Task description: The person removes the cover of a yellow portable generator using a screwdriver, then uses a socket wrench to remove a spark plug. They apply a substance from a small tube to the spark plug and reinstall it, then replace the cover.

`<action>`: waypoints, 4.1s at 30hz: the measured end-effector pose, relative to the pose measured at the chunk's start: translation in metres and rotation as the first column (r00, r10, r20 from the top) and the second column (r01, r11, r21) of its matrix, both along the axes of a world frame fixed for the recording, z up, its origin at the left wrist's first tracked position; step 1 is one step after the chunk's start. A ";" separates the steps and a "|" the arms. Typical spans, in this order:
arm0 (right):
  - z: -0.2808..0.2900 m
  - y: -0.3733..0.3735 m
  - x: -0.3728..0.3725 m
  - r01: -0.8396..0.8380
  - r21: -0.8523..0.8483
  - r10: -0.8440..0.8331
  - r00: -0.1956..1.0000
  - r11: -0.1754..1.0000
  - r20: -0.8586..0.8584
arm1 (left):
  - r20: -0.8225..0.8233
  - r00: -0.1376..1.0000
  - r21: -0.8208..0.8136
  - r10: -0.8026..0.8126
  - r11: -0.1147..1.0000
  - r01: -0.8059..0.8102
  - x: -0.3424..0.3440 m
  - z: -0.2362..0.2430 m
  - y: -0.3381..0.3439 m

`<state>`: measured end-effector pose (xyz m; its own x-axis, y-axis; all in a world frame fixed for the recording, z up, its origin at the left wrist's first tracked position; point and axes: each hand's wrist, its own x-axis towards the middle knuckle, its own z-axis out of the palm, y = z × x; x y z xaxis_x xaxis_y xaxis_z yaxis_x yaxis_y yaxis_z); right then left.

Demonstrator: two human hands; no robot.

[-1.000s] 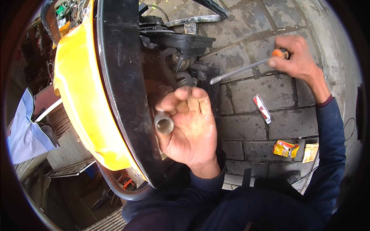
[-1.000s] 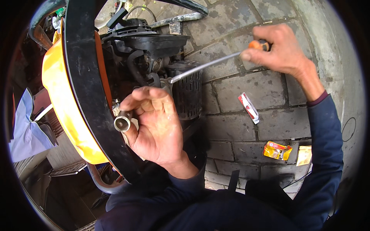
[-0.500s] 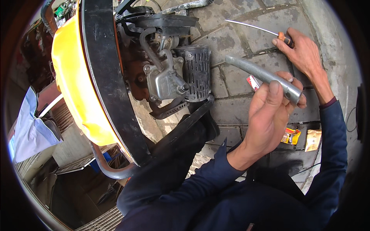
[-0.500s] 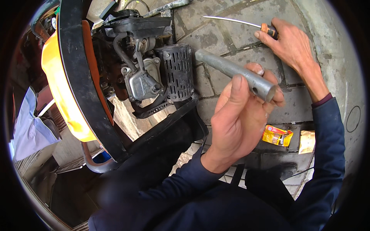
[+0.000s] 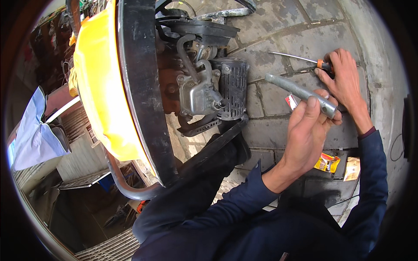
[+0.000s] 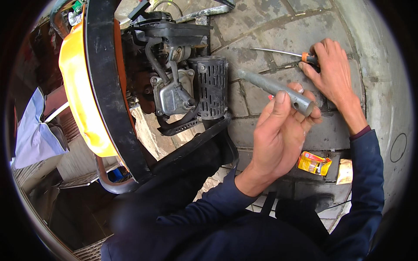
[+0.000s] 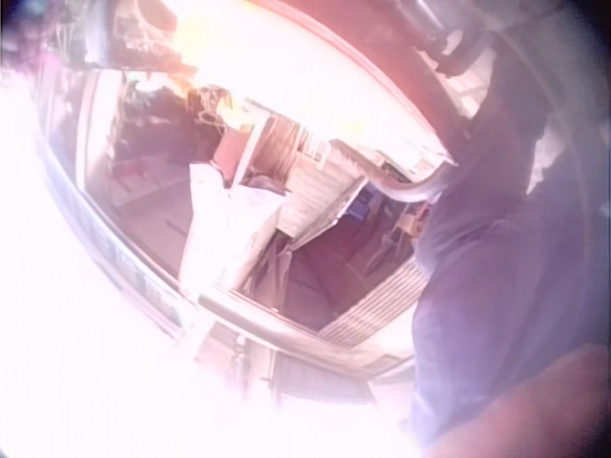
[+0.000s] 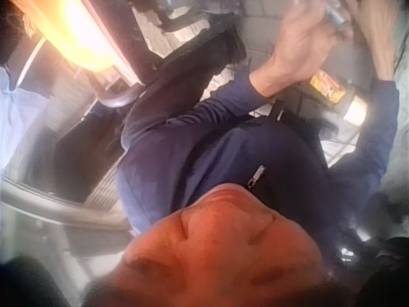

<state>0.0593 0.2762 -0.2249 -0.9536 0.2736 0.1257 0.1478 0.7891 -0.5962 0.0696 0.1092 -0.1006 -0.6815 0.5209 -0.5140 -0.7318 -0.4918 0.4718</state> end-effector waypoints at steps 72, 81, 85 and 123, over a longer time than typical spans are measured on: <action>0.019 -0.042 -0.048 0.070 -0.199 -0.071 0.997 0.977 -0.001 | -0.068 0.993 -0.217 0.093 0.970 -0.106 -0.010 -0.032 -0.022; 0.052 -0.036 -0.042 0.085 -0.146 -0.078 0.995 0.986 0.057 | -0.116 0.991 -0.067 0.065 0.995 -0.073 -0.013 -0.013 -0.021; 0.110 -0.035 -0.017 0.181 -0.777 -0.207 0.976 0.603 0.066 | -0.148 0.986 0.101 0.073 0.993 -0.058 -0.015 0.013 -0.016; 0.170 -0.159 -0.078 -0.481 -0.509 -0.163 0.592 0.714 -0.789 | -0.440 0.801 -0.063 0.405 0.876 -0.478 -0.056 0.086 -0.082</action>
<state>-0.0186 0.1177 -0.0550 -0.6152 0.4367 0.6564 -0.6772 0.1334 -0.7236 0.0136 0.0275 -0.0141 -0.9801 0.0459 -0.1933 -0.1813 -0.6040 0.7761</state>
